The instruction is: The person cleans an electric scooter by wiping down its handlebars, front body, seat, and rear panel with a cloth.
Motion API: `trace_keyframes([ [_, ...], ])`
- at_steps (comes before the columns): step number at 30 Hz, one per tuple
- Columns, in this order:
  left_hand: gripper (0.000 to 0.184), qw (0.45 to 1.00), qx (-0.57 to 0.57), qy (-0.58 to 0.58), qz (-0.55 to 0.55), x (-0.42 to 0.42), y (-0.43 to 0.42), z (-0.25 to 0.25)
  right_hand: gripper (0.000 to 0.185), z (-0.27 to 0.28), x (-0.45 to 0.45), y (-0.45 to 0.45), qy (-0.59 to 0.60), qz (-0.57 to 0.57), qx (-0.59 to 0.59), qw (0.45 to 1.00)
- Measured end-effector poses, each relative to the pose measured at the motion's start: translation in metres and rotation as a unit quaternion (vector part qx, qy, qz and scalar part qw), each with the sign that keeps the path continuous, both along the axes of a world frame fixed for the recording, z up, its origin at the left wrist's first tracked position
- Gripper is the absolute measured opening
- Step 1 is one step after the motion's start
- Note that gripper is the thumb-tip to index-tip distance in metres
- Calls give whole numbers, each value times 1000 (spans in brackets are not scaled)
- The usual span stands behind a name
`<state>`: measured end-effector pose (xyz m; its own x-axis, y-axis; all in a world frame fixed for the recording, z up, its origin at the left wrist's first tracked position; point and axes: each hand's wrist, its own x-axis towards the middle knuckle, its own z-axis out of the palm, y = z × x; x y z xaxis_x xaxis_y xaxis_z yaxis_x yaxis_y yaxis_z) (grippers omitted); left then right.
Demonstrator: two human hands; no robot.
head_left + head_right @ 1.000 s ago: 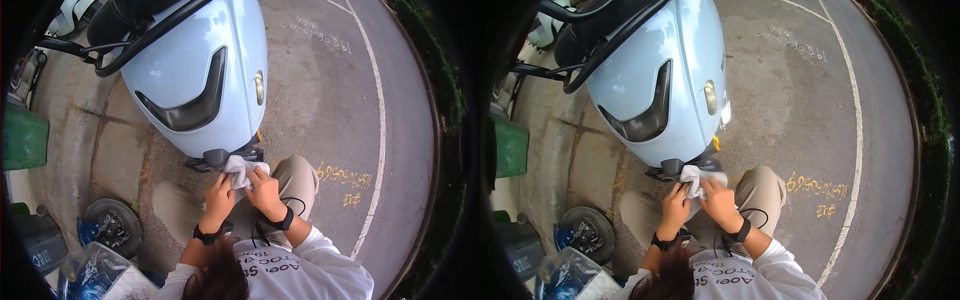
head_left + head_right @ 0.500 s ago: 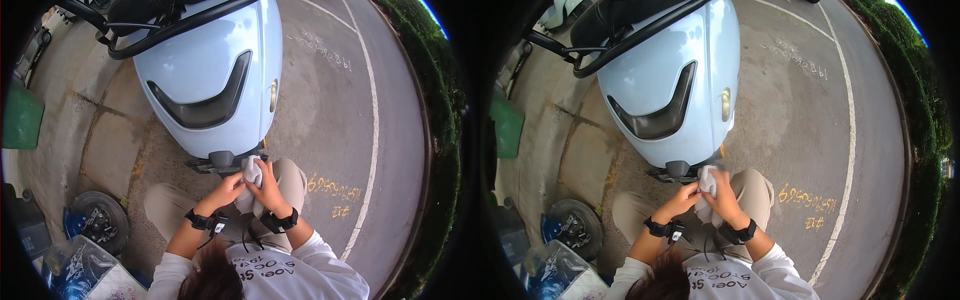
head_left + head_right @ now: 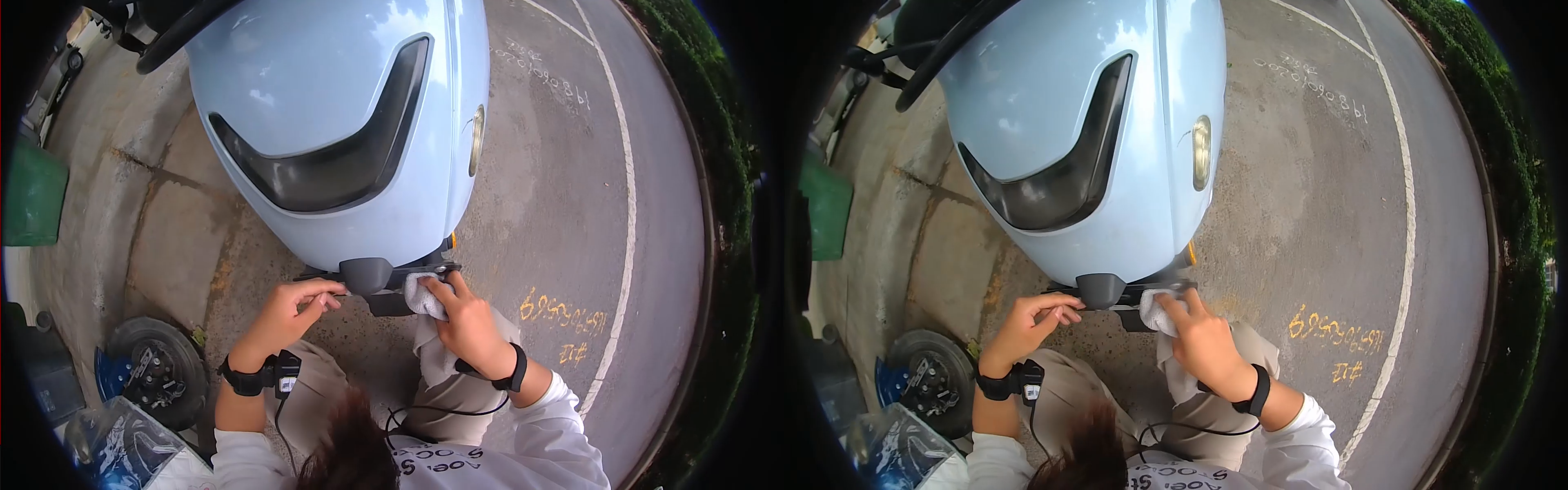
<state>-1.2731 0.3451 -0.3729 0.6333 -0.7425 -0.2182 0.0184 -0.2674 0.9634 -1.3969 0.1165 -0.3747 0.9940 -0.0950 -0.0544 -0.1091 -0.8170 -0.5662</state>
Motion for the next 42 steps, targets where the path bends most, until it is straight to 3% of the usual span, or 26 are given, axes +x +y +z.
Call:
trace_keyframes([
  [4, 22, 995, 4, -79, 60, -2, -2, 15, 53, 10, -9, -27, 41, 1, -14, 999],
  [6, 21, 992, -1, -98, 83, -1, -8, 22, 52, 14, -10, -36, -47, 10, 124, 991],
  [8, 19, 991, 0, -93, 96, 5, -15, 29, 54, 12, -7, -28, -84, 10, 122, 989],
  [10, 17, 985, 2, -123, 122, 14, -27, 27, 57, 6, -2, -18, -132, 71, -21, 988],
  [11, 16, 983, -25, -81, 165, 16, -32, 28, 58, -2, 1, -13, -166, 89, -78, 979],
  [13, 21, 968, -87, -25, 235, 13, -40, 25, 57, -19, -2, -12, -165, 60, -93, 980],
  [20, 25, 944, -68, -47, 318, -8, -12, -24, 52, -4, -24, -12, -75, -48, -77, 993],
  [24, 20, 932, -34, -78, 352, -3, -1, -36, 50, 12, -18, 13, -167, -61, -2, 984],
  [26, 20, 932, -16, -82, 352, -2, 5, -43, 48, 1, -8, 16, -132, -99, -124, 978],
  [30, 17, 929, -9, -85, 360, -5, 17, -36, 46, -7, -20, 13, -48, -154, -168, 972],
  [32, 17, 927, -17, -76, 366, -5, 23, -31, 44, 5, -25, 26, -69, -181, -145, 970],
  [34, 18, 924, -28, -67, 374, -4, 27, -26, 47, 11, -26, 58, -154, -125, -23, 980],
  [36, 18, 921, -14, -79, 381, -6, 26, -22, 55, -3, -14, 95, -136, -63, 23, 988],
  [42, 18, 908, -59, -80, 406, -11, 18, -9, 64, -70, 34, 146, -206, -63, 15, 976],
])
